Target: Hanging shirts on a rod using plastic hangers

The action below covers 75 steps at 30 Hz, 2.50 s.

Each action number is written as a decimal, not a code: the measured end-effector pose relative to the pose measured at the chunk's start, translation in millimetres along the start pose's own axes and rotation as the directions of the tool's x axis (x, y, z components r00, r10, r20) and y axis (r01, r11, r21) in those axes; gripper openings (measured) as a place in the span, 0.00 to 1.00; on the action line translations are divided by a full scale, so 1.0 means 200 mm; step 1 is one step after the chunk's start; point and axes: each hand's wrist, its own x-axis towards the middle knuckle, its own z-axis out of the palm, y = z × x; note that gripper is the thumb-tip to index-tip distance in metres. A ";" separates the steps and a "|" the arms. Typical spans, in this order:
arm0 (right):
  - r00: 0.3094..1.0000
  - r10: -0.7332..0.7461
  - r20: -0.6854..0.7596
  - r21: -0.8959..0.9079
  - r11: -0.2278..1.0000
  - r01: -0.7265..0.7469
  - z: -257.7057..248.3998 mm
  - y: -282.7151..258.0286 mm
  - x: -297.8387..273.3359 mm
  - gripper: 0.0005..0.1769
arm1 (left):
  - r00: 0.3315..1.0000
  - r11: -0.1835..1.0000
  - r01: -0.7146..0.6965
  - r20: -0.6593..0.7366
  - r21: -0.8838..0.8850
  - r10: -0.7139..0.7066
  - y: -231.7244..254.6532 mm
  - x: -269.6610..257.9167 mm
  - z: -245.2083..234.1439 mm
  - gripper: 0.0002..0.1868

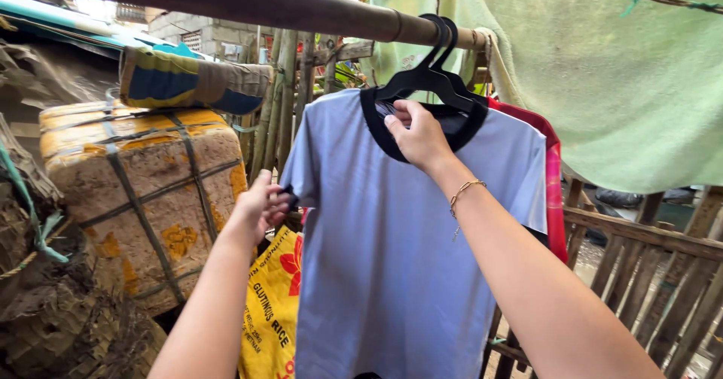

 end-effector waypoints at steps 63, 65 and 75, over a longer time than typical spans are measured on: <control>0.914 -0.111 -0.389 -0.424 0.903 -0.071 -0.64 0.29 -0.29 0.23 | 0.300 0.465 -0.548 -0.356 0.695 0.885 0.38 -0.13 0.46 0.10; 0.919 -0.051 -0.390 -0.400 0.909 -0.119 -0.71 0.33 -0.34 0.24 | 0.244 0.338 -0.564 -0.239 0.754 0.940 0.37 -0.16 0.59 0.10; 0.933 0.271 -0.236 -0.319 0.886 -0.337 -0.95 0.64 -0.49 0.19 | 0.349 0.110 -0.769 0.269 0.630 0.898 0.27 -0.28 1.36 0.17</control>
